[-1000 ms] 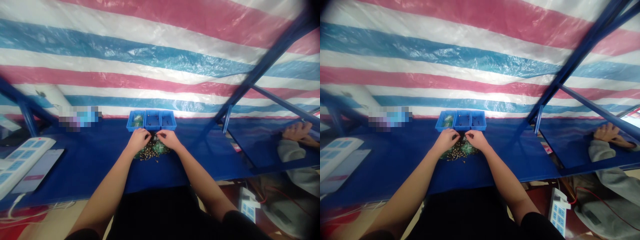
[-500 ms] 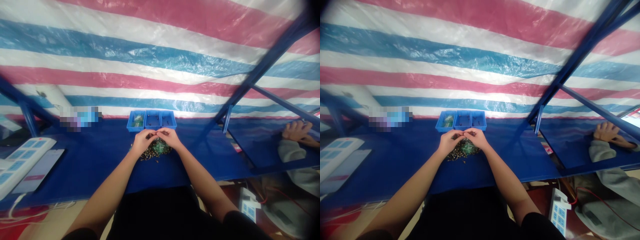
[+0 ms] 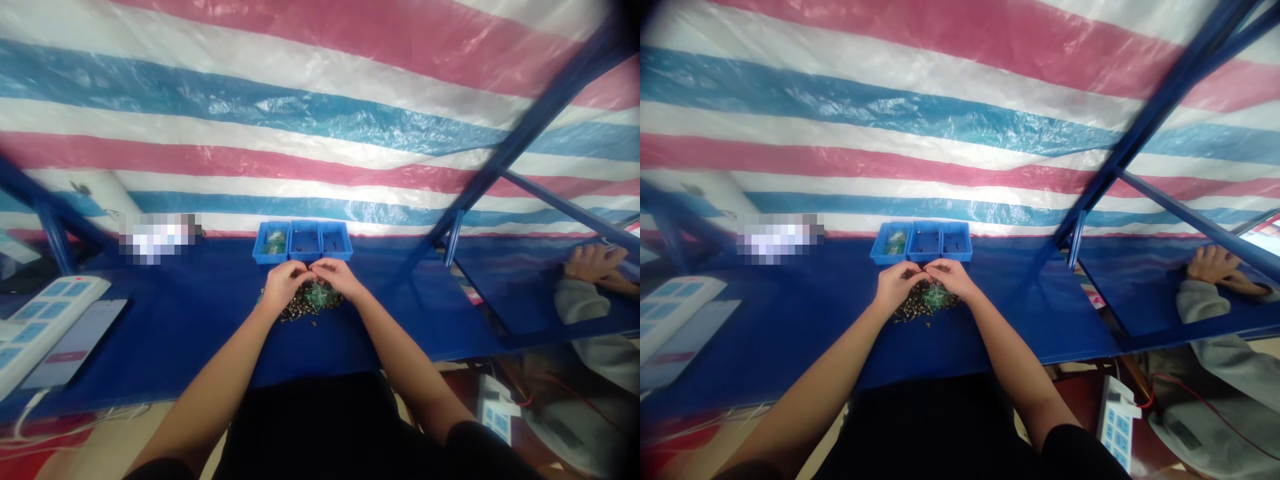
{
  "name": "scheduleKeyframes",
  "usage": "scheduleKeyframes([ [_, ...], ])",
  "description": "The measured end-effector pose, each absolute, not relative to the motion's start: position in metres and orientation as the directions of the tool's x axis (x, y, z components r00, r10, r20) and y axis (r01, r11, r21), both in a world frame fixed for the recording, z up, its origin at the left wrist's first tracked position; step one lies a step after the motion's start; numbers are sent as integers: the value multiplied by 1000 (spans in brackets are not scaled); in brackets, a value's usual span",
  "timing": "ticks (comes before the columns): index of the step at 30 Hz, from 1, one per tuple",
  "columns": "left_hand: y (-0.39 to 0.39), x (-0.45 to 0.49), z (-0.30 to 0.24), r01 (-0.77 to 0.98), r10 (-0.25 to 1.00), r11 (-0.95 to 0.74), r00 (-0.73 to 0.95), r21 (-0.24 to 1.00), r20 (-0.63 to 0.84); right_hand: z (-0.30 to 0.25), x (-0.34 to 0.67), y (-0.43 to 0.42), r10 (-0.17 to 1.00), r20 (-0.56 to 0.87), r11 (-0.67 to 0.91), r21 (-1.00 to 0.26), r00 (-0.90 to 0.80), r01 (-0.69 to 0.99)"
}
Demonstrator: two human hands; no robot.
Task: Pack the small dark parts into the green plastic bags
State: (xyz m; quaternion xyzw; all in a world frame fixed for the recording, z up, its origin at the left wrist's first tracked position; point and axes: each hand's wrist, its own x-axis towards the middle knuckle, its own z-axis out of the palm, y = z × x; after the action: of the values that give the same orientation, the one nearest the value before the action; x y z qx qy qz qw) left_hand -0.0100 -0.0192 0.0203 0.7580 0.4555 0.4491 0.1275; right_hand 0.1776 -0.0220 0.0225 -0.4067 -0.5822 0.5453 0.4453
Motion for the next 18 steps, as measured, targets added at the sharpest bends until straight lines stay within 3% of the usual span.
scheduleKeyframes([
  [18, -23, -7, 25, 505, 738, -645, 216, 574, 639, 22, 180, -18, 986, 165, 165, -986, -31, -12],
])
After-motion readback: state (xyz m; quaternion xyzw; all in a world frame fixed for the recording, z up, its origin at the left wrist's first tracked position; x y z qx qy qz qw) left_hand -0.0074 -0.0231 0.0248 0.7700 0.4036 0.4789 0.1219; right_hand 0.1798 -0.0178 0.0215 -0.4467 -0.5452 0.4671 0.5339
